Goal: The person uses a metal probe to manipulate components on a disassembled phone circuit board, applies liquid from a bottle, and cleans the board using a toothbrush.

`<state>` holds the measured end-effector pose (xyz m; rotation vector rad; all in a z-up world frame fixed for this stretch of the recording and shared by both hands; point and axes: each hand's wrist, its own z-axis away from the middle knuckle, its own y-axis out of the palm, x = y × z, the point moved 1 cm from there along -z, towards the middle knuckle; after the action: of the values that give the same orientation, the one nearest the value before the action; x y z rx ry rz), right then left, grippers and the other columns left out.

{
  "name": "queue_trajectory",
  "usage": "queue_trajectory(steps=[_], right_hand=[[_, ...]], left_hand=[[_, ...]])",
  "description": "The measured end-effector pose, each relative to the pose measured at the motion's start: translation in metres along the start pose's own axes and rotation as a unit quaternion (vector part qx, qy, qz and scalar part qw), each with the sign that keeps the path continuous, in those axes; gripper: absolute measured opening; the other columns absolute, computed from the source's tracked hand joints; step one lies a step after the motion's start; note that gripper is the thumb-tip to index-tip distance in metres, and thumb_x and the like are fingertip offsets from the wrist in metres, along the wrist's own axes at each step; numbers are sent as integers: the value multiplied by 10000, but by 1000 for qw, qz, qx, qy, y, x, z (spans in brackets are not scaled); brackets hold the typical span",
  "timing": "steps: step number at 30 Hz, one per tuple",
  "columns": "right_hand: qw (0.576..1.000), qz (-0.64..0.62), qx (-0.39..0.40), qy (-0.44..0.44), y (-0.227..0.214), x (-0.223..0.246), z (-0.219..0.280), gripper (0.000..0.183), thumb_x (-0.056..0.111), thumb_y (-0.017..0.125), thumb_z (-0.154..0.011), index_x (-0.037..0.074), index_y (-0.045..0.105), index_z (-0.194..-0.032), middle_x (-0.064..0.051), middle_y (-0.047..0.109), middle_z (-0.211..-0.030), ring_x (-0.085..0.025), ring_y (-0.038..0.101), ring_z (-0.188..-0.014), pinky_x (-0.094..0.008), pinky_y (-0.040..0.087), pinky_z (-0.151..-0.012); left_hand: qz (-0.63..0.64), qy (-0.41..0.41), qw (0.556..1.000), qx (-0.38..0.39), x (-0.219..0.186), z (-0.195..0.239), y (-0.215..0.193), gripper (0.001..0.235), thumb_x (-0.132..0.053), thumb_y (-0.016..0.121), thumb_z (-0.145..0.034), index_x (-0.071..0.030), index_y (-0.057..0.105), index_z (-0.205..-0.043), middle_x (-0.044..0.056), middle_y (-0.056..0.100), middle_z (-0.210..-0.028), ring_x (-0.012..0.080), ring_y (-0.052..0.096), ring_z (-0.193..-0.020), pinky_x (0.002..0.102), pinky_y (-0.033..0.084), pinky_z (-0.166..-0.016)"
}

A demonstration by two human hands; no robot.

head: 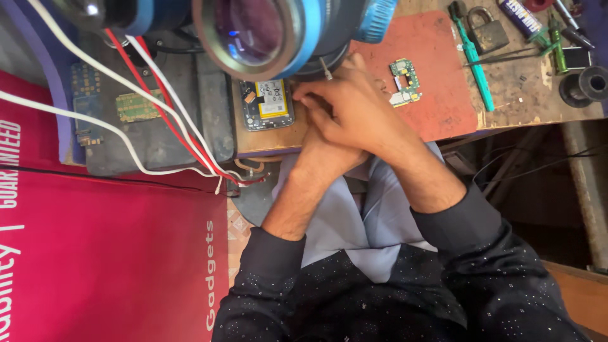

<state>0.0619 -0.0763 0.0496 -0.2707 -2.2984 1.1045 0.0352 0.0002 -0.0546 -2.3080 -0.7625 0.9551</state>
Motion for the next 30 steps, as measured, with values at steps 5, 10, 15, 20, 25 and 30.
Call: queue_trajectory(steps=[5, 10, 15, 20, 25, 30], right_hand=[[997, -42, 63, 15, 1, 0, 0, 386, 35, 620, -909, 78, 734, -1275, -145, 723, -1233, -339, 648, -1151, -458, 436, -1011], [999, -6, -50, 17, -49, -12, 61, 288, 10, 586, -897, -32, 677, -1166, -212, 696, -1163, -401, 644, -1081, -480, 443, -977], [946, 191, -191, 182, -101, -71, 148, 135, -38, 689, -1025, -28, 693, -1160, -160, 713, -1103, -305, 703, -980, -393, 541, -889], [924, 261, -189, 205, -141, -122, 183, 253, -88, 639, -914, -52, 673, -1162, -195, 698, -1128, -359, 671, -1020, -444, 513, -915], [920, 324, -170, 138, -159, -157, 174, 247, -95, 631, -860, -60, 649, -1104, -203, 683, -1117, -396, 620, -1072, -472, 473, -969], [924, 267, -192, 194, -150, -134, 175, 183, -36, 663, -946, -38, 685, -1127, -190, 674, -1112, -390, 626, -1082, -454, 488, -962]], left_hand=[[32, -40, 997, 56, 3, -7, -4, 479, -215, 663, -868, -22, 610, -1303, 164, 599, -1319, 341, 549, -1269, 501, 413, -1082], [-39, 33, 997, 55, -8, -16, -20, 248, -127, 627, -917, 3, 687, -1120, 138, 645, -1220, 346, 578, -1254, 478, 430, -1161], [-2, 44, 999, 17, -22, -24, -36, 225, -100, 624, -952, 31, 676, -1127, 121, 622, -1268, 315, 570, -1246, 458, 440, -1085], [-1, 39, 999, 24, -27, -31, -42, 254, -125, 661, -918, 14, 676, -1130, 117, 615, -1260, 320, 560, -1232, 463, 435, -1058], [1, 29, 999, 23, -28, -30, -43, 248, -150, 690, -947, -4, 672, -1147, 113, 626, -1286, 316, 569, -1243, 461, 444, -1064], [13, 86, 994, 64, -27, -35, -49, 677, -491, 763, -766, 32, 671, -1185, 175, 613, -1245, 377, 546, -1227, 513, 414, -1063]])
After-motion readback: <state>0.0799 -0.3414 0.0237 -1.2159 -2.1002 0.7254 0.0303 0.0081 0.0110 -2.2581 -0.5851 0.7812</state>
